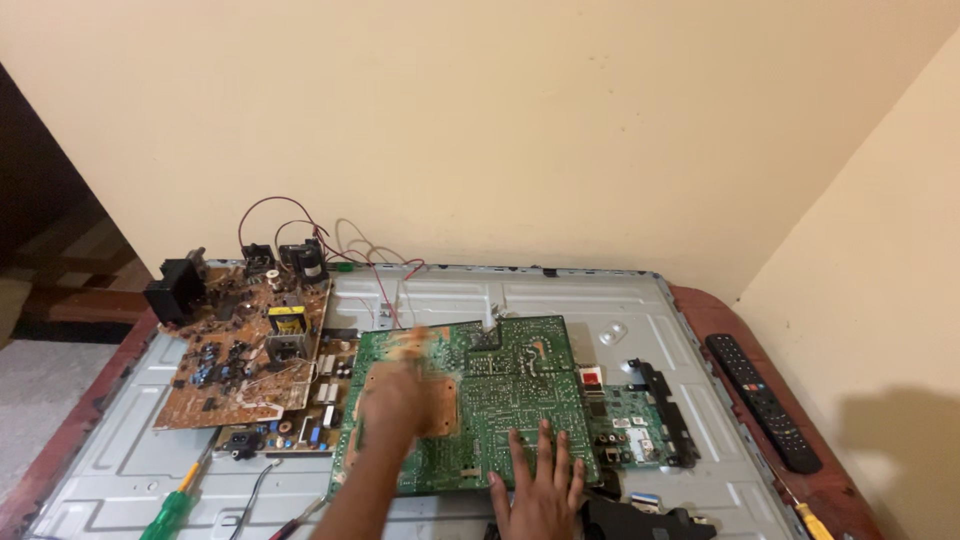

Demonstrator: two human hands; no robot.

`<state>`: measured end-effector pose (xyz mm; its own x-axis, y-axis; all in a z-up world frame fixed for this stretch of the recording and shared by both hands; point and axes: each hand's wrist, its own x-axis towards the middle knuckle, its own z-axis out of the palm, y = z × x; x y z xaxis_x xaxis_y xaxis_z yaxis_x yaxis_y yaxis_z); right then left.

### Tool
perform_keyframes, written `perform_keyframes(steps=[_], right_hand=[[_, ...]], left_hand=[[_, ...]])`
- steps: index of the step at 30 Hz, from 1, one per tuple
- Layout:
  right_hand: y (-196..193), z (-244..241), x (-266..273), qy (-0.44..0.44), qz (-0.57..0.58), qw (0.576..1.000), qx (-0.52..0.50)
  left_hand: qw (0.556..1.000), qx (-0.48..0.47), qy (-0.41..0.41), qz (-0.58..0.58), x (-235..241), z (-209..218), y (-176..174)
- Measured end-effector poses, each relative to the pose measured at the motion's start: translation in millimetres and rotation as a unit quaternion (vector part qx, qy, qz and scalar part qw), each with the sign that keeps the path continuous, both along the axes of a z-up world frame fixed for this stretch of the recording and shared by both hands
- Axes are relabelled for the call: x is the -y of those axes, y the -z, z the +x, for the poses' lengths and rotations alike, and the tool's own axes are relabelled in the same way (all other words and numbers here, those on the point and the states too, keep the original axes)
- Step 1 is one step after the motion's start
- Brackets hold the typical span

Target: The person uses a small brush to clean the surface of a green circuit board placed on a workbench. The person repeatedly brushes different areas of the board to remove dust or debris.

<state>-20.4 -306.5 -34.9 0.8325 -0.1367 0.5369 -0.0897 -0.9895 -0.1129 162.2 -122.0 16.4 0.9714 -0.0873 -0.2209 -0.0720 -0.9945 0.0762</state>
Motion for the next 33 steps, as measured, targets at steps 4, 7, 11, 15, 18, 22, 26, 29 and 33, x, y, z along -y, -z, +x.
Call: perform_keyframes(steps=[4, 7, 11, 15, 18, 22, 26, 29, 33], right_hand=[[-7.2, 2.2, -4.0, 0.049, 0.033, 0.974, -0.217], [-1.7, -1.1, -2.8, 0.015, -0.015, 1.0, 0.022], [5.1, 0.7, -1.0, 0.0, -0.012, 1.0, 0.015], [10.9, -0.3, -3.9, 0.019, -0.009, 0.999, 0.037], [12.9, 0.4, -2.0, 0.012, -0.021, 0.999, 0.03], [14.2, 4.6, -1.1, 0.021, -0.025, 0.999, 0.038], [15.9, 2.4, -2.0, 0.019, -0.008, 1.0, 0.02], [9.7, 1.5, -2.4, 0.022, -0.009, 0.999, 0.025], [-0.7, -2.3, -6.7, 0.01, 0.031, 0.999, -0.022]], left_hand=[[0.996, 0.032, -0.001, -0.082, 49.2, -17.4, -22.7], [0.999, -0.03, -0.004, -0.033, 46.4, -11.8, -25.4], [0.997, -0.009, -0.08, -0.014, -10.8, 13.5, -10.9], [0.982, 0.151, -0.113, -0.016, -49.4, 22.3, 5.8], [0.996, 0.0, -0.053, 0.068, -23.0, 20.9, -1.3], [0.997, -0.041, -0.041, -0.053, 46.1, -1.3, -20.2], [0.992, 0.025, -0.031, -0.117, 87.1, -10.1, -26.5], [0.994, 0.004, -0.035, -0.108, 75.9, -10.3, -25.2], [0.991, -0.055, -0.092, -0.083, 11.1, -15.9, -20.2]])
